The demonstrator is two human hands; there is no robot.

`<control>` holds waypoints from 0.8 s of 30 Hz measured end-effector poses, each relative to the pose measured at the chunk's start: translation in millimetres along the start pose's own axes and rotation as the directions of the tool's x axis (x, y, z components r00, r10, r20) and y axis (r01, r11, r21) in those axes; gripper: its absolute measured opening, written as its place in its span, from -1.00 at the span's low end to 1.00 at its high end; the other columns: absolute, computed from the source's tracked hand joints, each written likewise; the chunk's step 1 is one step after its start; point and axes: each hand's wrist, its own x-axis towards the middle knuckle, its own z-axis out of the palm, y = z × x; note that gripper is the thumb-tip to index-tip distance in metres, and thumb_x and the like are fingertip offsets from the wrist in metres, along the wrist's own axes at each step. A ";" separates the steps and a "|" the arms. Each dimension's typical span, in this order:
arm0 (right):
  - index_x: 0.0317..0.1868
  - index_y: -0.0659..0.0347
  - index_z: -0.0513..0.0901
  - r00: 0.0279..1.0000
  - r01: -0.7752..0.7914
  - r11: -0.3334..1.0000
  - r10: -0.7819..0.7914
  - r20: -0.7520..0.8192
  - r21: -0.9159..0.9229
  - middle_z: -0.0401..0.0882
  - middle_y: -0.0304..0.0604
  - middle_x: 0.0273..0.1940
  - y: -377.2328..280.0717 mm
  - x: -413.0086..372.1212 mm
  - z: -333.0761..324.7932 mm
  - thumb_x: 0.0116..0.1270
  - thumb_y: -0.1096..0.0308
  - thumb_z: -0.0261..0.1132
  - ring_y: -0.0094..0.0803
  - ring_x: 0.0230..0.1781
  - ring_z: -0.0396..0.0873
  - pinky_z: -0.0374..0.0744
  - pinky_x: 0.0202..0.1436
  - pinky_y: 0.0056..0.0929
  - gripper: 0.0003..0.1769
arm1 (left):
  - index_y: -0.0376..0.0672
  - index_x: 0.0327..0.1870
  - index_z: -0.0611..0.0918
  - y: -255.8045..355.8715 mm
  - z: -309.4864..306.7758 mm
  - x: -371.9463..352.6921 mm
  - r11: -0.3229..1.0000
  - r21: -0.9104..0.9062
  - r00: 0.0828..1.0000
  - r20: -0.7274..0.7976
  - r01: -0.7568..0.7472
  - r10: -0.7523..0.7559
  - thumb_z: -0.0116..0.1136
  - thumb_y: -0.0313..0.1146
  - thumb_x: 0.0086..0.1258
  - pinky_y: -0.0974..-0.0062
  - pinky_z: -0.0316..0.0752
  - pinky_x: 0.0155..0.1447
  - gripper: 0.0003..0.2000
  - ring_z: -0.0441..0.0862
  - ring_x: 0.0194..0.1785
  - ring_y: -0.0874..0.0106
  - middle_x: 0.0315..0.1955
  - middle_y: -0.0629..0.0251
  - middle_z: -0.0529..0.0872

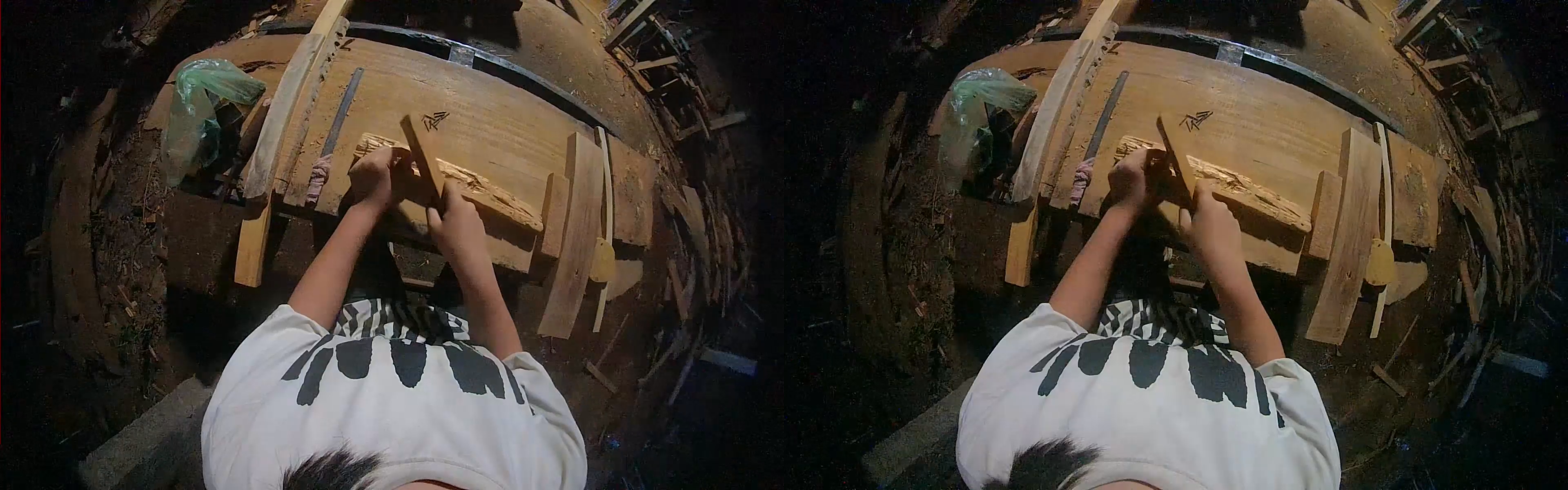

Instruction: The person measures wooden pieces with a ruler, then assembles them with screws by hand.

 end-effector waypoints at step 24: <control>0.16 0.25 0.46 0.952 0.209 0.878 -0.082 -0.294 0.431 0.66 0.23 -0.33 30.7 -6.3 21.0 0.14 0.46 0.17 0.10 -0.25 0.70 0.63 -0.20 -0.20 -0.50 | -0.19 -0.04 0.54 -8.8 -1.2 -31.7 0.906 -0.367 0.955 -0.120 0.211 -0.271 0.39 -0.19 0.25 0.43 0.47 -0.36 -0.61 0.52 -0.50 0.40 -0.49 0.22 0.58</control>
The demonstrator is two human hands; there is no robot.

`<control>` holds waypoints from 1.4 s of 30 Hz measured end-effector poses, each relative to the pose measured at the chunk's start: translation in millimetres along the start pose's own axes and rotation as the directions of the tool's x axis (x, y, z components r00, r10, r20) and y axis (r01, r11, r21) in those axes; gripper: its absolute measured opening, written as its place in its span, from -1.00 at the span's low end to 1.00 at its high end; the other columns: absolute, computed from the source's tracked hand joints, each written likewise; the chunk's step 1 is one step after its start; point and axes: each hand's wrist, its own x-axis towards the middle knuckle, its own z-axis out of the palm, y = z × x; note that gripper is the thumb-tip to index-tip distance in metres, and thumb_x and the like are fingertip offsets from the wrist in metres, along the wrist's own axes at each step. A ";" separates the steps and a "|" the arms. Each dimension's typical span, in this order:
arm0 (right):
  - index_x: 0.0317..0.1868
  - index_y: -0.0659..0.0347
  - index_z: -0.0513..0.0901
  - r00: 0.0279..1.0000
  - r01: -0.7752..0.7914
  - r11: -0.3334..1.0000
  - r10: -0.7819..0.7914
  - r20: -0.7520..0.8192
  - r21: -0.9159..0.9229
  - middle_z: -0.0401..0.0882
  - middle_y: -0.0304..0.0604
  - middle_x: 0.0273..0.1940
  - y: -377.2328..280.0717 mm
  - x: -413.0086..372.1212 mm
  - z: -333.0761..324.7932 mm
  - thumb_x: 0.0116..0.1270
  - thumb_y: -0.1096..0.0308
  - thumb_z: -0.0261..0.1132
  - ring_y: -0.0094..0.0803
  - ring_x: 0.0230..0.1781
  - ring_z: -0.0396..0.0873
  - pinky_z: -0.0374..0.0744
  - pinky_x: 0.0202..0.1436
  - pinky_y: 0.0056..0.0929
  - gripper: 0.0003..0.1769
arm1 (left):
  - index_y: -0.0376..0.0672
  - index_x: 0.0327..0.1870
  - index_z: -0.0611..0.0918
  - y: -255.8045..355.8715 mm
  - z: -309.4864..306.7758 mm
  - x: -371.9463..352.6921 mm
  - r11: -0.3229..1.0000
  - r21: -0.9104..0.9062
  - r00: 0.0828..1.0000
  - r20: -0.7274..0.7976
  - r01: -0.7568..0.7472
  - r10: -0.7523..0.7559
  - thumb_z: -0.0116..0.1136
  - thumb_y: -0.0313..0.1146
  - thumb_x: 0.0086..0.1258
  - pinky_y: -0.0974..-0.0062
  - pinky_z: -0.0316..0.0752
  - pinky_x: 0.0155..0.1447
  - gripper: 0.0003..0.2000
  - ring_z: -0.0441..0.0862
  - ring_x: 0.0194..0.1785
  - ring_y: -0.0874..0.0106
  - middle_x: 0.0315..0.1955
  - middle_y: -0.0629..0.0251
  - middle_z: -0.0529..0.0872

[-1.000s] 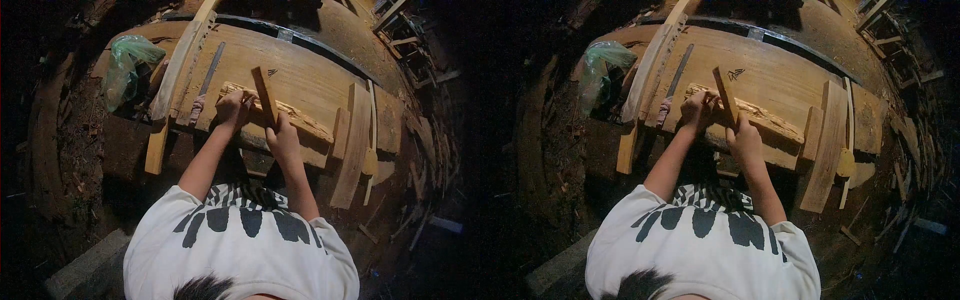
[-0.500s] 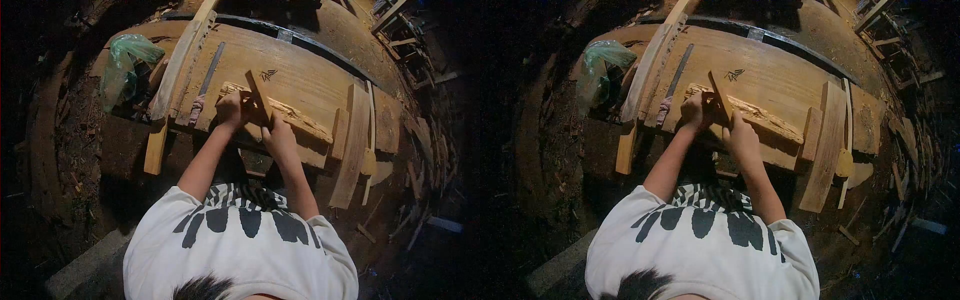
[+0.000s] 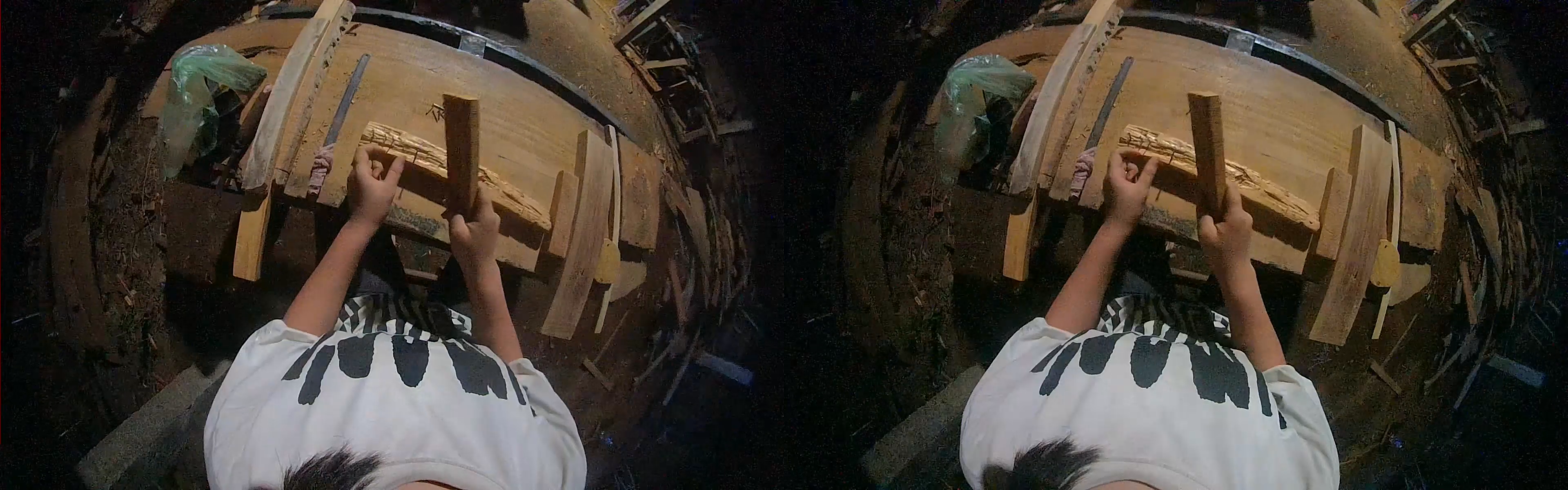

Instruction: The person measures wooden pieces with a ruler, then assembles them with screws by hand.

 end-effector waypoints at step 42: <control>0.10 0.32 0.38 0.991 -0.060 0.747 0.124 -0.049 0.662 0.62 0.16 -0.15 41.5 -2.4 16.4 0.42 0.48 0.20 -0.14 -0.14 0.66 0.72 -0.12 -0.20 -0.70 | -0.24 -0.07 0.58 10.5 -2.3 -2.7 0.956 0.269 0.978 0.196 -0.121 0.069 0.15 -0.41 0.40 0.59 0.41 -0.38 -0.83 0.62 -0.47 0.49 -0.40 0.23 0.70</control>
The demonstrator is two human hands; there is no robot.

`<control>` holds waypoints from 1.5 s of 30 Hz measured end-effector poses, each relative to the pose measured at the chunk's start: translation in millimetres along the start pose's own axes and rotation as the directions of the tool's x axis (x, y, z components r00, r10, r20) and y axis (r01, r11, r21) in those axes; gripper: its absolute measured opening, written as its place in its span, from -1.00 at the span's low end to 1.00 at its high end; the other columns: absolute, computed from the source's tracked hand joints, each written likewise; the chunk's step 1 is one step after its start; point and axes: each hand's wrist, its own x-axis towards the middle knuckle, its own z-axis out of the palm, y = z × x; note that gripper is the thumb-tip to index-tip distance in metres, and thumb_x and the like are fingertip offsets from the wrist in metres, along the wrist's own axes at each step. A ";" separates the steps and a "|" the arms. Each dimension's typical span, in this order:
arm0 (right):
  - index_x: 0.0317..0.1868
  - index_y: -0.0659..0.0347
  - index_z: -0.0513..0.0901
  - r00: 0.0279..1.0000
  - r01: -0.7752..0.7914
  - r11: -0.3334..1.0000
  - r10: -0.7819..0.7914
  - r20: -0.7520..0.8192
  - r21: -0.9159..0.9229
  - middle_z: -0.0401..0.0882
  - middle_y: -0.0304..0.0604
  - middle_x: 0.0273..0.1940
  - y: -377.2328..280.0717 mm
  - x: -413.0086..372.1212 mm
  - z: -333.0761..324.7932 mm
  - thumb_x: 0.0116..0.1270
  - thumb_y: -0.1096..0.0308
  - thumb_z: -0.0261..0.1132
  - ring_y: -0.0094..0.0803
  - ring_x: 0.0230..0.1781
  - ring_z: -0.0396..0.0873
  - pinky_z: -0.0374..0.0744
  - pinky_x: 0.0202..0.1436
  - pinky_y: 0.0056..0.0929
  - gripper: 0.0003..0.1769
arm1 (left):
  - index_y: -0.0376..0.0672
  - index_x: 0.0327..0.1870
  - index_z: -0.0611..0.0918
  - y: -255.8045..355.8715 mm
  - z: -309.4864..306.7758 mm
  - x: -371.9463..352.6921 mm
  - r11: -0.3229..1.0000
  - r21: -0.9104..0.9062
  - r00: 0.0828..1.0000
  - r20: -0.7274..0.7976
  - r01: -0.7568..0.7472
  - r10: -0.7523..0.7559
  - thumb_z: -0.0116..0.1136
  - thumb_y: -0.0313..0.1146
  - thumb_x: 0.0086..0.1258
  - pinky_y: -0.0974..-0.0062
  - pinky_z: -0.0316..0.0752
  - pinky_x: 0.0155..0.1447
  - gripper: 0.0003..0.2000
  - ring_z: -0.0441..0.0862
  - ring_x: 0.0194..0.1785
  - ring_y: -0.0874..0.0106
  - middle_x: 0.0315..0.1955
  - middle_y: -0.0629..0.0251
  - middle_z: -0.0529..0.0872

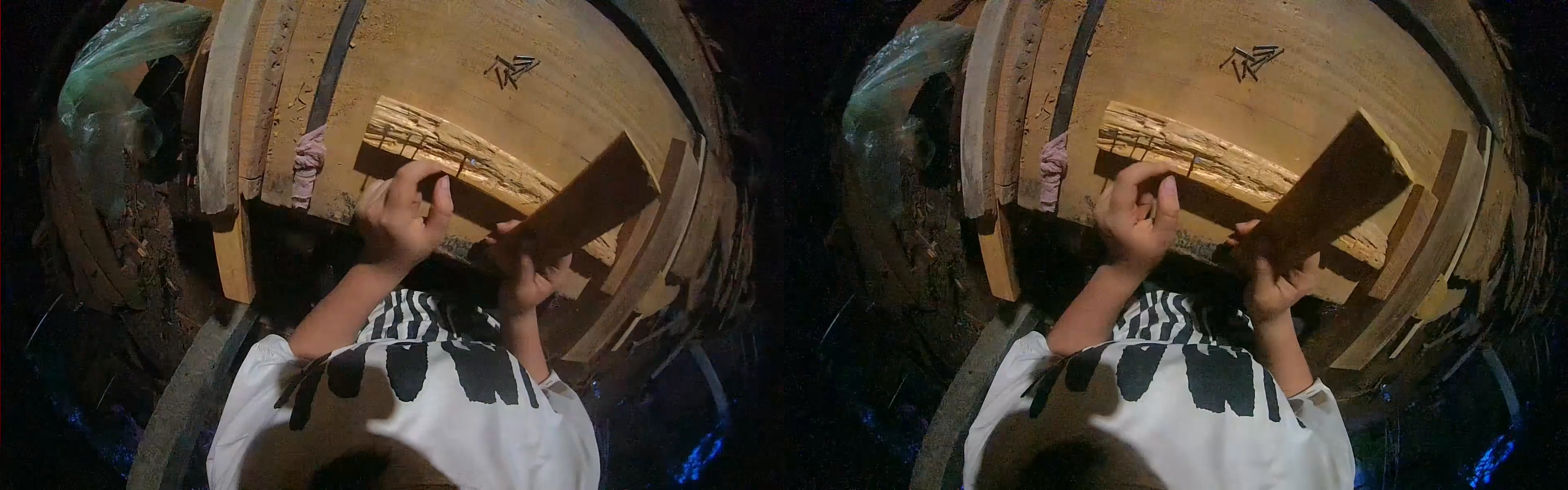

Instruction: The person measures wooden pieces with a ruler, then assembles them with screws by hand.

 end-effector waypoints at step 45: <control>0.11 0.13 0.42 0.991 0.062 0.640 0.051 0.123 -0.766 0.66 0.21 -0.29 -46.3 -9.6 16.6 0.20 0.32 0.26 0.17 -0.22 0.65 0.60 -0.15 0.04 -0.55 | -0.27 -0.13 0.68 -21.8 -10.2 13.7 0.508 -0.780 0.929 0.273 0.366 -0.249 0.35 -0.41 0.30 0.57 0.55 -0.12 -0.81 0.66 -0.22 0.53 -0.28 0.29 0.75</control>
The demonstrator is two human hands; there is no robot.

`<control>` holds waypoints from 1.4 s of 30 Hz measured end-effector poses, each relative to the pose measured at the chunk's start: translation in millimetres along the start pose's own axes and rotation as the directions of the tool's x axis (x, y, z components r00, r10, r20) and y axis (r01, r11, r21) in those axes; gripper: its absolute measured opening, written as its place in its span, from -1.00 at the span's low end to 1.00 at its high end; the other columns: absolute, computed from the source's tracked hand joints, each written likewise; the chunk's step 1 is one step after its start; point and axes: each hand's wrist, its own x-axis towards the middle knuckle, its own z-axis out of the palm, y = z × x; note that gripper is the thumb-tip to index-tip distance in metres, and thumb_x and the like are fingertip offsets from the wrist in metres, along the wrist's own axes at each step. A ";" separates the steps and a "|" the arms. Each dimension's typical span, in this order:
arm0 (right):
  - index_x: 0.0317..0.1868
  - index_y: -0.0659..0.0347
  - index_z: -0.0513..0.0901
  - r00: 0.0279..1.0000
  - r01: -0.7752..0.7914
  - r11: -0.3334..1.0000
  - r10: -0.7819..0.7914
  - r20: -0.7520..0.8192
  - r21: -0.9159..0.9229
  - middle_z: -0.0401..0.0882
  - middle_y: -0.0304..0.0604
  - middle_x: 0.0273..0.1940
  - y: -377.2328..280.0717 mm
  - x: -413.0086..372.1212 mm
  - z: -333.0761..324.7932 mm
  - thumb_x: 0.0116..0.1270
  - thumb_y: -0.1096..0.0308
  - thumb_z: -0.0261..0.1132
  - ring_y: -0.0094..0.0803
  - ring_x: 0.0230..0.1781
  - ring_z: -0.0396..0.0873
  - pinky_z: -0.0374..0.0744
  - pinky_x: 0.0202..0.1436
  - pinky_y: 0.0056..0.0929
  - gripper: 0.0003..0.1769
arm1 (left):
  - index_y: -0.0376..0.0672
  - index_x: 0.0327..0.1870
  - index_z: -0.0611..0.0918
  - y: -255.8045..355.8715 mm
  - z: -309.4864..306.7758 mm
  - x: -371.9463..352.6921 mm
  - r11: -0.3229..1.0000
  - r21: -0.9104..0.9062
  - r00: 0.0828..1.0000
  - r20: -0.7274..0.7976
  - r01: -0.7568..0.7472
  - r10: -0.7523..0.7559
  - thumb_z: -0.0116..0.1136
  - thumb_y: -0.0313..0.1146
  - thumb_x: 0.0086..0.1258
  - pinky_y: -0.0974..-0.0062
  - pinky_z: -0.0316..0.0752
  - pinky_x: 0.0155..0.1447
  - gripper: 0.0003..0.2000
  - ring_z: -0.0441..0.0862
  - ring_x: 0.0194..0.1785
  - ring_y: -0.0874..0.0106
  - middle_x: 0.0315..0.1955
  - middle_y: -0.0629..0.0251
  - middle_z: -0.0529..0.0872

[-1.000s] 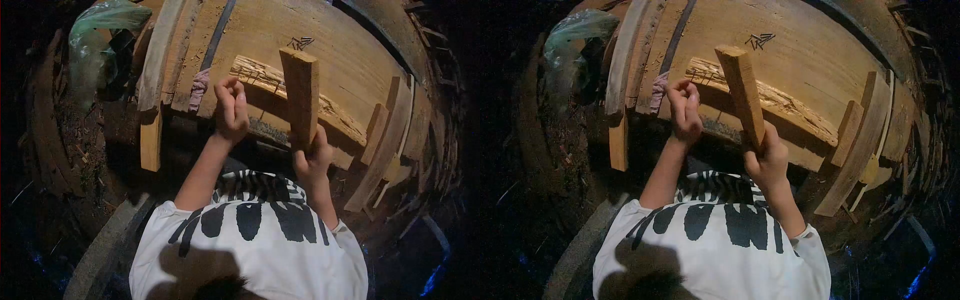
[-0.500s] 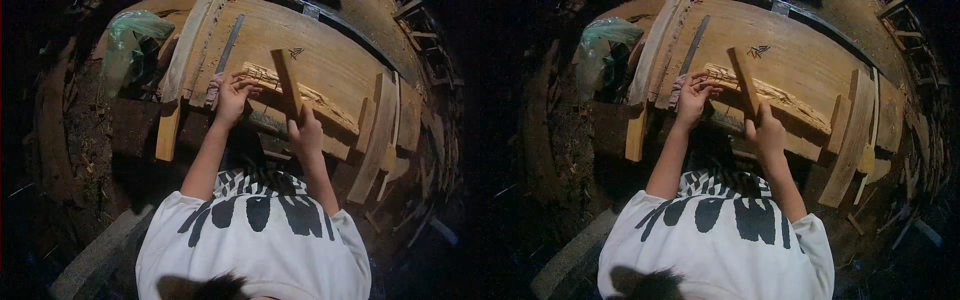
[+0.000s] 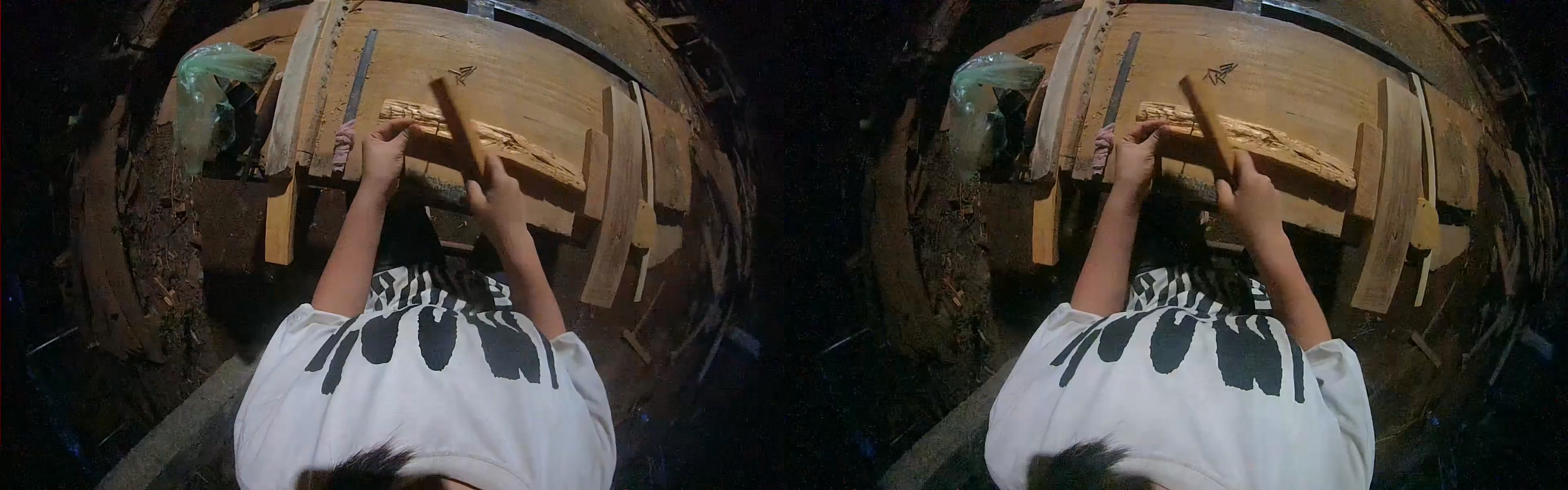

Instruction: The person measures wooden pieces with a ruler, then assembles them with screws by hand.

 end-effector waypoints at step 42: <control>0.17 0.22 0.47 0.999 0.030 0.985 -0.022 -0.049 0.168 0.67 0.26 -0.24 30.5 4.5 5.6 0.18 0.33 0.34 0.14 -0.15 0.66 0.62 -0.11 -0.07 -0.48 | -0.29 -0.18 0.72 16.0 30.4 11.1 0.797 0.603 0.981 -0.168 0.023 0.099 0.30 -0.29 0.36 0.61 0.41 -0.35 -0.79 0.52 -0.44 0.65 -0.47 0.38 0.70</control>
